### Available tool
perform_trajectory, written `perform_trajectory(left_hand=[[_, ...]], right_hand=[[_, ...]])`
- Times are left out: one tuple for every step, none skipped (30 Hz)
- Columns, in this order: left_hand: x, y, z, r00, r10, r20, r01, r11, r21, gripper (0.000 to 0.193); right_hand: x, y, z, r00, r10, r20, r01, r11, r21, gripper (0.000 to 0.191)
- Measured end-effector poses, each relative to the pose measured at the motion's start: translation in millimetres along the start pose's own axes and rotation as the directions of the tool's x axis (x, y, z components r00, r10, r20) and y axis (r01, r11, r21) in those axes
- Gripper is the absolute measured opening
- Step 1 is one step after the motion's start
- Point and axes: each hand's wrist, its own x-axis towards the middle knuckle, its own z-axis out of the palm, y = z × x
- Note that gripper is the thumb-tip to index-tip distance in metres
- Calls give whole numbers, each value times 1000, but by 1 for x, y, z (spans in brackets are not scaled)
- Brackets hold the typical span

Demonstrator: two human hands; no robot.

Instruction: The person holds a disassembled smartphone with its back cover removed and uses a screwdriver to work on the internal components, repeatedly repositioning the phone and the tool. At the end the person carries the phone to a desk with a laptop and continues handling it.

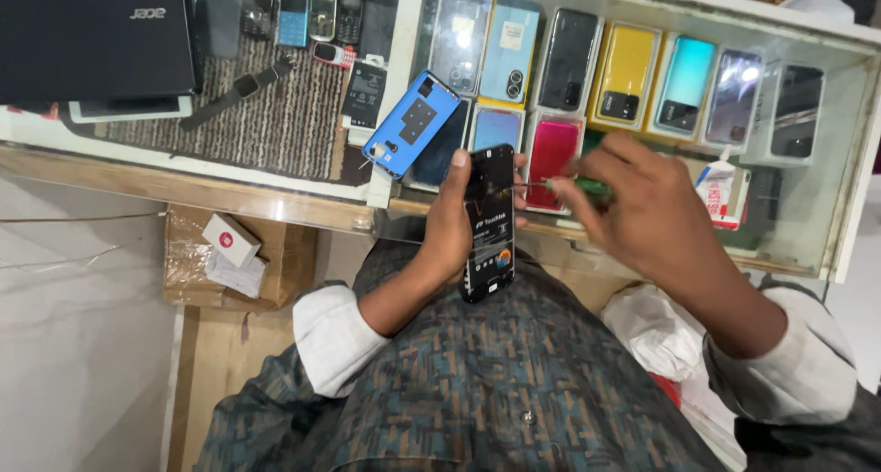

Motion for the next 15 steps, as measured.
perform_trajectory(left_hand=[[0,0,0,1000,10,5,-10,1000,12,80],[1,0,-1,1000,13,-12,-12,1000,8,78],[1,-2,0,999,12,-30,-12,1000,3,77],[1,-3,0,999,9,-42,-9,1000,-1,76],[0,-4,-1,999,-11,-45,11,1000,-4,77],[0,-5,-1,999,-26,-43,26,1000,-9,78],[4,-4,-2,999,-33,-41,33,999,-9,79],[7,-3,-3,1000,-12,-24,12,1000,-11,79],[6,-3,-4,1000,1,-14,-1,1000,-17,80],[6,-4,-5,1000,10,-5,-10,1000,-26,80],[6,-4,-4,1000,-16,-20,15,1000,-22,80],[5,-5,-4,999,-40,-33,40,999,-17,80],[8,-4,-4,998,-57,-40,57,998,-12,79],[11,-4,-4,999,-34,-29,34,999,-10,80],[12,-4,-4,1000,-15,-26,15,1000,-6,80]], right_hand=[[0,0,-2,999,-34,-22,36,993,116,15],[0,-1,-2,997,-62,-42,71,969,235,13],[1,0,-2,999,-49,-17,51,991,123,14],[2,1,-1,1000,-30,6,30,1000,6,17],[2,2,1,1000,-5,26,8,993,-117,22],[1,3,0,999,-3,53,6,998,-60,20],[0,4,0,997,-10,74,10,1000,-3,20],[-1,5,1,995,-21,94,15,998,62,22],[-1,6,4,997,6,80,-7,1000,1,21],[-2,5,7,997,37,68,-33,998,-58,22],[-3,5,9,996,67,54,-60,991,-120,25],[-4,5,9,996,71,62,-66,995,-75,25],[-3,8,8,995,69,65,-67,997,-34,25],[-1,12,7,996,63,66,-63,998,7,26],[0,13,8,995,79,60,-81,996,34,24]])
